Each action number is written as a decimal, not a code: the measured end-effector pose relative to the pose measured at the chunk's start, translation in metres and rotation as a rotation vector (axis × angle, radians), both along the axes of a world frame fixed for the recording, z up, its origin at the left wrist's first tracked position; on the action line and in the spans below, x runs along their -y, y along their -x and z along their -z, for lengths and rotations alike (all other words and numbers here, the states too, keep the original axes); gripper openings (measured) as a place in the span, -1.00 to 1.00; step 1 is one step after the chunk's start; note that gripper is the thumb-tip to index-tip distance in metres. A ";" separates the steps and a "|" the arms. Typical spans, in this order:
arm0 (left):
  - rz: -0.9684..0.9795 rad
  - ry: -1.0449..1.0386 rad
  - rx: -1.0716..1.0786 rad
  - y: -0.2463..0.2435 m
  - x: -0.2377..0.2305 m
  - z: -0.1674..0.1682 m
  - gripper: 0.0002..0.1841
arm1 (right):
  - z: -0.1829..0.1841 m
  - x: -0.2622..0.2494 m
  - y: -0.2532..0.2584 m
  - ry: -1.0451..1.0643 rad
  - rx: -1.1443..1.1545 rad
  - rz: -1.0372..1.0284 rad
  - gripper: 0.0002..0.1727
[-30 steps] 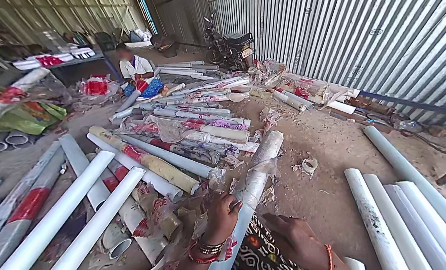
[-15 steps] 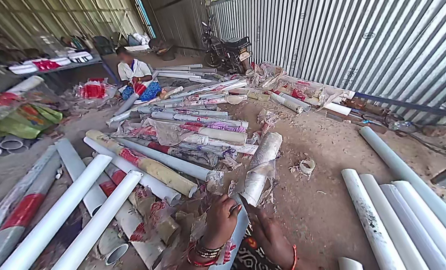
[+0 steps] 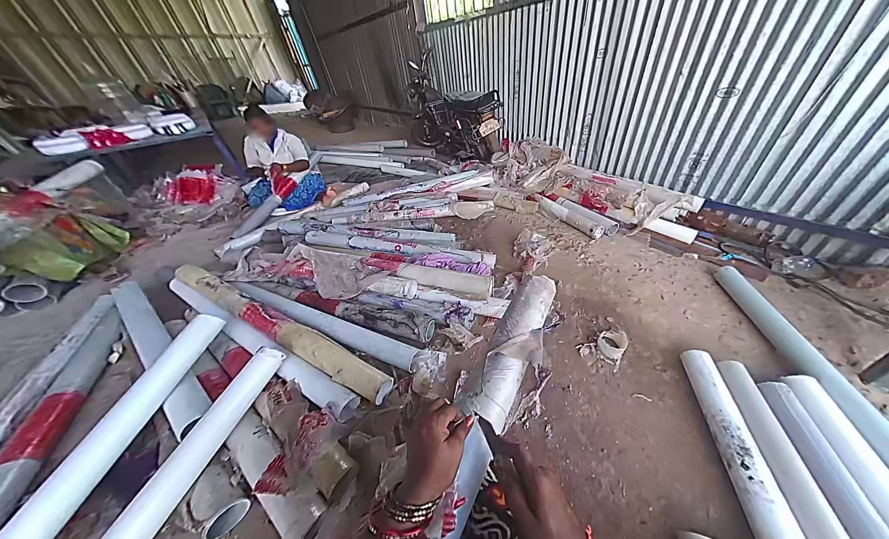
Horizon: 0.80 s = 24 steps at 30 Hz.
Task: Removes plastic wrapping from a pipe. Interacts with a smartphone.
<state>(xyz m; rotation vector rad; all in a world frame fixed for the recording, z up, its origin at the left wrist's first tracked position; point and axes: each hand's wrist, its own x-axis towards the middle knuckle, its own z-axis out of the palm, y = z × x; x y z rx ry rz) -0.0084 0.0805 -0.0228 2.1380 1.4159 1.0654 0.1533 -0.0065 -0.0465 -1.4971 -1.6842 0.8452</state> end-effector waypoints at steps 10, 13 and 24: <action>-0.046 0.089 0.176 0.006 -0.004 0.004 -0.81 | 0.004 0.001 0.011 -0.035 -0.068 0.024 -0.54; -0.065 0.122 0.272 0.008 -0.006 0.006 -0.81 | 0.005 -0.009 0.016 -0.028 -0.103 0.016 -0.51; -0.429 -0.057 0.451 0.073 -0.048 -0.021 -0.86 | -0.001 -0.016 0.012 0.022 -0.223 0.006 -0.50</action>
